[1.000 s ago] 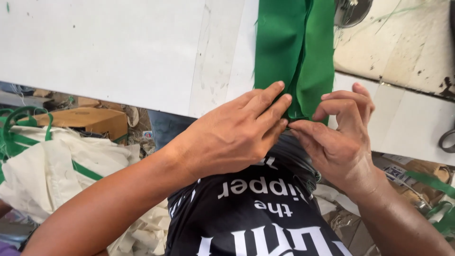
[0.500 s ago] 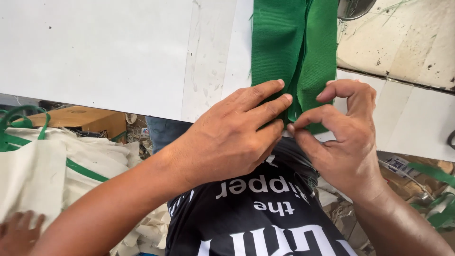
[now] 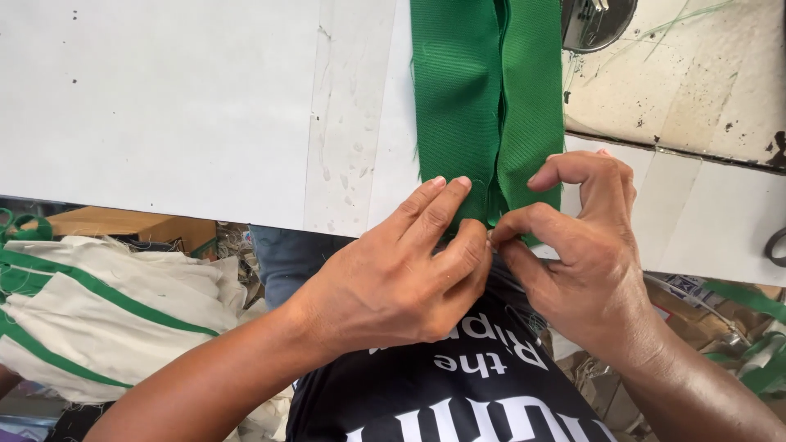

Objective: Folding and sewing green fabric strips using an industrial sewing machine to create bag components.

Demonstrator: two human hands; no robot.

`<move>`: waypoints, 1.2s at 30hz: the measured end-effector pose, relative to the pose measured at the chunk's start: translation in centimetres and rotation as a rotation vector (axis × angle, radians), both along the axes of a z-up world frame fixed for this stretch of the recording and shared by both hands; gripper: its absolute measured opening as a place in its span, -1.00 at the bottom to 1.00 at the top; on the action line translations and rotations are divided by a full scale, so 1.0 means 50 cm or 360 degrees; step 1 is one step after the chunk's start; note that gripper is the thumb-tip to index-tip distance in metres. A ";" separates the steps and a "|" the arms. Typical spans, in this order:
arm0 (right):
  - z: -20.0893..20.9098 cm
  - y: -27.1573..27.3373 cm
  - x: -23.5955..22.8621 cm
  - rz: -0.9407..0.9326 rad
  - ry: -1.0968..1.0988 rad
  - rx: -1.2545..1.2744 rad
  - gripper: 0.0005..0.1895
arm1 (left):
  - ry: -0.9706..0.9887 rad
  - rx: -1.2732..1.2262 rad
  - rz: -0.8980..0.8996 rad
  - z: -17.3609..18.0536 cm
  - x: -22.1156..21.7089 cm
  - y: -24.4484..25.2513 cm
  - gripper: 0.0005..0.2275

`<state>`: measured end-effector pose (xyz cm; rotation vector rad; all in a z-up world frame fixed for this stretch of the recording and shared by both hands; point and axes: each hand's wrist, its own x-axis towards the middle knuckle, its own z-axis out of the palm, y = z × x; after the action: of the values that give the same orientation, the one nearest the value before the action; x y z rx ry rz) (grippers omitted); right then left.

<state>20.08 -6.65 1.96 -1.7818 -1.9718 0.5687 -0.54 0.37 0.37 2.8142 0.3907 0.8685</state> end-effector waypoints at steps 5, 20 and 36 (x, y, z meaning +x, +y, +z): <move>-0.004 -0.004 0.002 -0.0025 0.0004 0.0033 -0.86 | 0.0116 -0.0015 0.0038 0.008 0.002 -0.006 -0.79; -0.091 -0.060 0.030 0.0263 -0.0479 0.1039 -0.87 | -0.0034 -0.0232 0.0030 -0.004 0.003 0.001 -0.82; 0.005 -0.013 0.031 0.0371 -0.0250 0.0202 -0.91 | 0.0028 -0.0063 0.0199 0.007 0.025 -0.007 -0.79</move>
<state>21.60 -7.29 2.23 -1.5741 -2.2874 0.3743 0.73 0.02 0.73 2.7879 0.5849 0.8502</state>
